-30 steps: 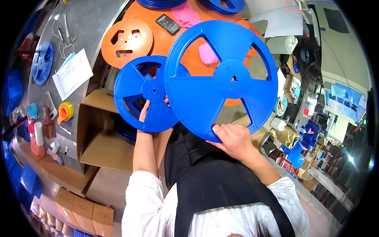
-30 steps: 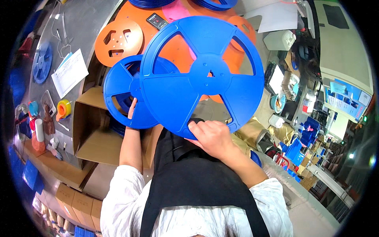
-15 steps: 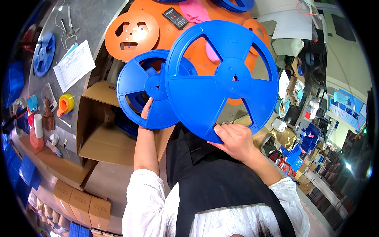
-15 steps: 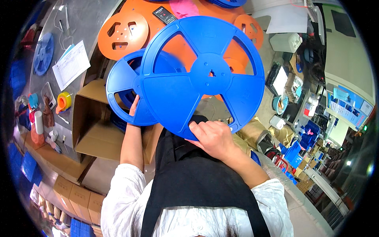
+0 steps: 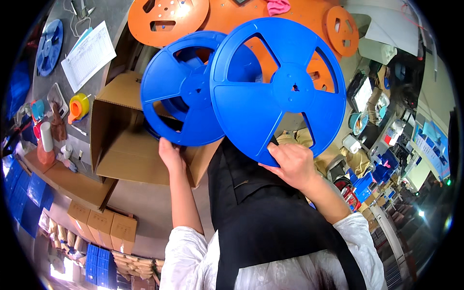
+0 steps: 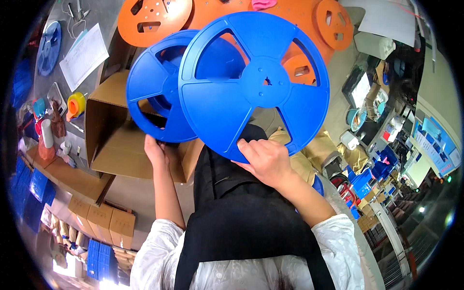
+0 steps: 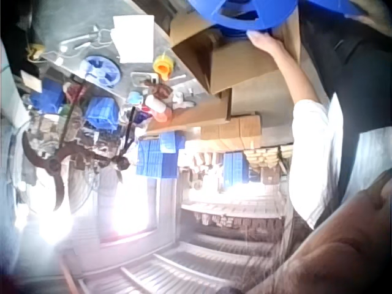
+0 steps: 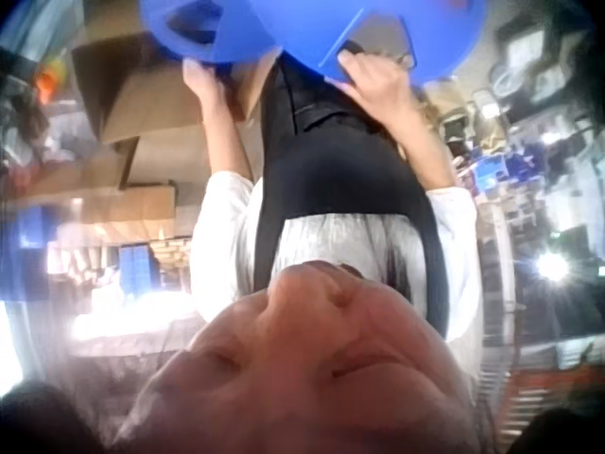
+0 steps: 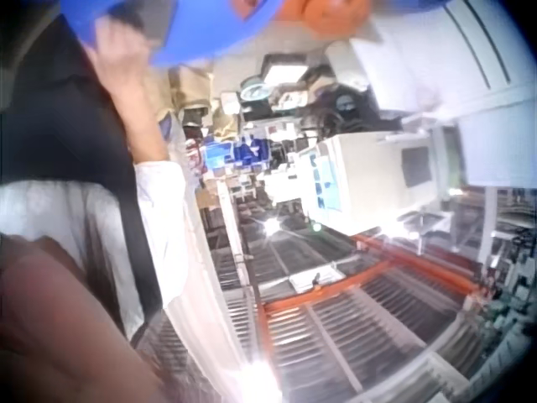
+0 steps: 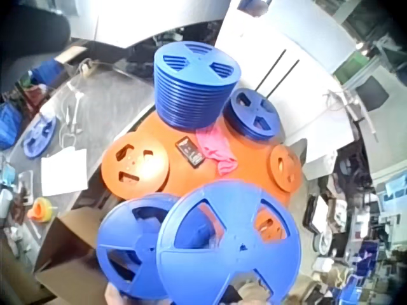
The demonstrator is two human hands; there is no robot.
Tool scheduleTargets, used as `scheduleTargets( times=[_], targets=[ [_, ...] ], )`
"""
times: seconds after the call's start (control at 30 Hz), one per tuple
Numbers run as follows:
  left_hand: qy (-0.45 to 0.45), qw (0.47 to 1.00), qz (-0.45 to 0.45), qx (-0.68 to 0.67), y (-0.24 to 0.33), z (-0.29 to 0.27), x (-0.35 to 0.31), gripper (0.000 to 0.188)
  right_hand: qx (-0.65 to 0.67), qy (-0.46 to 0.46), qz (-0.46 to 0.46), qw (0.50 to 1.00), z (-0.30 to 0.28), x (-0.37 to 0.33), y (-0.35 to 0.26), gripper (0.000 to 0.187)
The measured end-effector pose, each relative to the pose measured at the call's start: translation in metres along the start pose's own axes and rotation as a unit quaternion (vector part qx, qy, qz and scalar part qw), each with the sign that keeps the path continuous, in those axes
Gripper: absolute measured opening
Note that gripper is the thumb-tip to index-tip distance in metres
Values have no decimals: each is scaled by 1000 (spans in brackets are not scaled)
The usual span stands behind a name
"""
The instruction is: The person repeatedly picks up blue plastic reels from a cardboard box and stacks them on a nearby table. The person handles the reels one by one, occasionally wiping them with a pink cloth, and arranges them into neat piles.
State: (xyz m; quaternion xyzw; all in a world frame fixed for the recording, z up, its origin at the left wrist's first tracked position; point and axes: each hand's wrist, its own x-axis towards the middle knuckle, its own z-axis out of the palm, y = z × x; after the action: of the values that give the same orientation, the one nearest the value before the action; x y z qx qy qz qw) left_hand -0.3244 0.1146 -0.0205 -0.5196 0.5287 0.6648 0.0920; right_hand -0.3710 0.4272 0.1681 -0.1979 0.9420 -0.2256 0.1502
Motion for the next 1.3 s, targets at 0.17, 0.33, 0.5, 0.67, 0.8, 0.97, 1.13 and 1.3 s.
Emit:
scheduleTargets(
  times=[0.17, 0.33, 0.5, 0.67, 0.8, 0.97, 1.13, 1.3],
  targets=[
    [13, 933, 222, 283, 13, 30, -59, 26, 24, -24, 10, 999, 13, -5, 1, 48],
    [-287, 955, 44, -67, 49, 121, -125, 74, 50, -33, 35, 998, 24, -12, -3, 51],
    [-327, 933, -62, -138, 45, 146, -128, 68, 32, -29, 96, 994, 26, -29, -4, 52],
    [-381, 916, -67, -103, 36, 166, -124, 60, 76, -25, 179, 981, 32, -37, -6, 49],
    [-417, 903, -76, -74, 32, 181, -124, 57, 113, -73, 212, 968, 33, -44, -2, 50],
    [-487, 870, -51, -46, 27, 193, -121, 51, 150, -42, 231, 961, 35, -47, 0, 47],
    [-507, 861, -47, -2, 24, 201, -119, 52, 181, -29, 251, 950, 38, -52, 3, 42],
    [-490, 868, -74, 22, 31, 209, -126, 57, 215, -29, 272, 937, 42, -57, 4, 45]
  ],
)
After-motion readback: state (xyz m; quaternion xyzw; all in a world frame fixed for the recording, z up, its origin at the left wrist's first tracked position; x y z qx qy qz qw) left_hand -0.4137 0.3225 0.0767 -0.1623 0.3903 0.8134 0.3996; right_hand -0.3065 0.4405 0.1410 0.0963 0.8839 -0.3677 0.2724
